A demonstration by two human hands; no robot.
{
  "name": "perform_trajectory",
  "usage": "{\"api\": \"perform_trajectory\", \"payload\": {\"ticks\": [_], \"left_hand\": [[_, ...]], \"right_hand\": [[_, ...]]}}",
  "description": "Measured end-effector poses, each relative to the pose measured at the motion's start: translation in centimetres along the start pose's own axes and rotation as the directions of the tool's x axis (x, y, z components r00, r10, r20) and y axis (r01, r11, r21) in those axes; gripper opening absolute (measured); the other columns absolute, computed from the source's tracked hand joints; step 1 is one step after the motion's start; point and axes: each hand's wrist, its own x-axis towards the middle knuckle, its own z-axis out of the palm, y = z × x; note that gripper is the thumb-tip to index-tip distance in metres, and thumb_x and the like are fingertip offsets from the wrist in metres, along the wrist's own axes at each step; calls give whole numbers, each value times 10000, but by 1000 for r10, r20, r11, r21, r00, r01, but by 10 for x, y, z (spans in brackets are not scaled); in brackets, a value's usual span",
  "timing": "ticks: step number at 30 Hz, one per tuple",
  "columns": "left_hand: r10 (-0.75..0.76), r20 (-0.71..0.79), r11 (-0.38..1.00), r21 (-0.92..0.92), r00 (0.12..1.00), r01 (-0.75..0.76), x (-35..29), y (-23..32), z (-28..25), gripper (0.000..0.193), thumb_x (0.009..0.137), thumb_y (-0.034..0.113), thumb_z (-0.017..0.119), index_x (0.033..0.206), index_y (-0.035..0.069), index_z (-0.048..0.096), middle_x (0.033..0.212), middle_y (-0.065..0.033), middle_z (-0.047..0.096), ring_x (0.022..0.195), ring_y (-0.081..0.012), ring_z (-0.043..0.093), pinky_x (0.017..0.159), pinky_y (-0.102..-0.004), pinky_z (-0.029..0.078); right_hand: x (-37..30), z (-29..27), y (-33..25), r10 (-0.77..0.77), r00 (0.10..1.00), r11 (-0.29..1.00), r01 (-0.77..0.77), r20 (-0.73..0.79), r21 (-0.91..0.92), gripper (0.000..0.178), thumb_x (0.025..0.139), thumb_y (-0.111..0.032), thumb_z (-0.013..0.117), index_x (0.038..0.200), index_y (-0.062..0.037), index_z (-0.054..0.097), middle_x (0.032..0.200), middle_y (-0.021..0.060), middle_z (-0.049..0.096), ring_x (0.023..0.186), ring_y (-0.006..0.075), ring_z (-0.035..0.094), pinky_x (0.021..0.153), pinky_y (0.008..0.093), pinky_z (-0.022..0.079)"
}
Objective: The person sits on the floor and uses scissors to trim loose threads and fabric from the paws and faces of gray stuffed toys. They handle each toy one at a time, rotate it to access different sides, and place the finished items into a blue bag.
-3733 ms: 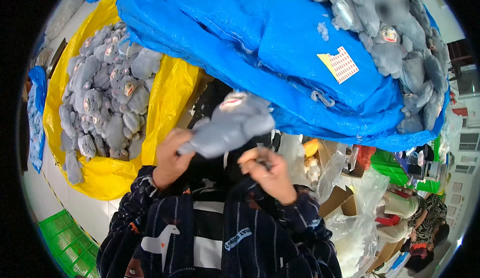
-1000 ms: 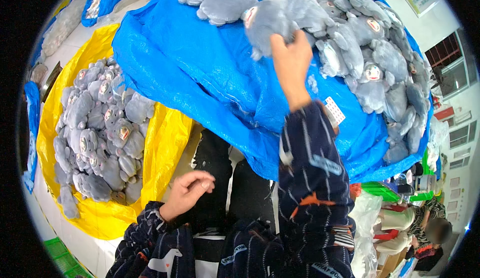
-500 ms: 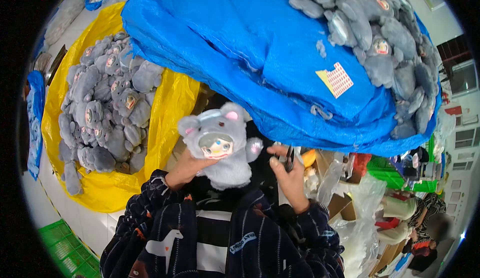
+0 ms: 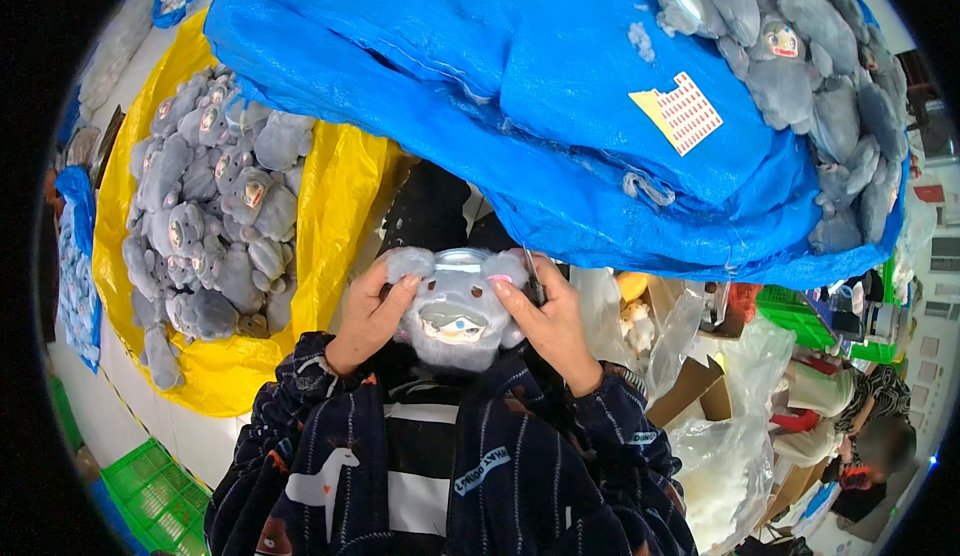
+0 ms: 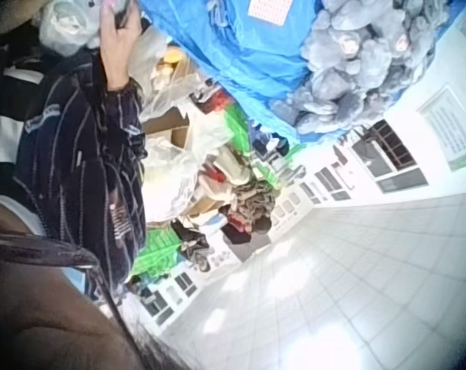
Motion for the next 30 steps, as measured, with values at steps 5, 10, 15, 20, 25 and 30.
{"api": "perform_trajectory", "payload": {"ticks": [5,10,15,20,25,30], "left_hand": [[-373,48,678,-668,927,307,-7,-14,18,234,941,177,525,1105,23,589,940,-17,627,828,-97,588,758,-229,472],[-431,114,538,-764,895,357,-2,-25,20,256,956,221,502,1097,27,592,961,-9,628,827,-66,574,750,-227,477],[-418,68,712,-595,906,373,-2,-17,18,294,972,249,469,1104,13,585,966,-7,621,825,-54,560,744,-215,469],[-321,110,778,-536,941,328,-4,-9,17,311,982,240,443,1129,-10,556,1002,-10,606,869,-48,538,759,-193,442],[-97,-34,944,-320,995,81,-2,1,20,259,971,192,466,1106,-9,555,969,-15,603,869,-47,529,748,-195,436],[-256,22,819,-526,966,229,0,-10,14,188,956,168,492,1038,12,557,936,-15,601,848,-54,535,759,-205,442]], "right_hand": [[-2,1,2,280,958,904,-285,62,319,282,855,-258,653,969,-5,600,815,25,605,671,69,528,581,205,412],[-1,0,25,464,875,698,-455,135,552,247,856,-293,642,866,-49,602,739,18,586,543,63,491,458,202,348],[12,-11,19,-308,936,922,249,-170,-298,213,828,-125,653,995,3,619,915,106,617,692,131,592,575,235,460],[6,6,-41,-488,863,765,495,132,-411,361,699,-10,695,1050,-53,624,951,94,600,714,186,621,603,282,501],[19,23,-40,-512,819,681,572,261,-457,300,651,-18,707,928,-54,597,857,64,579,651,239,613,546,335,491],[16,16,-25,-302,953,905,289,6,-312,105,778,-52,649,862,-23,594,758,65,602,644,161,595,579,293,468]]}}
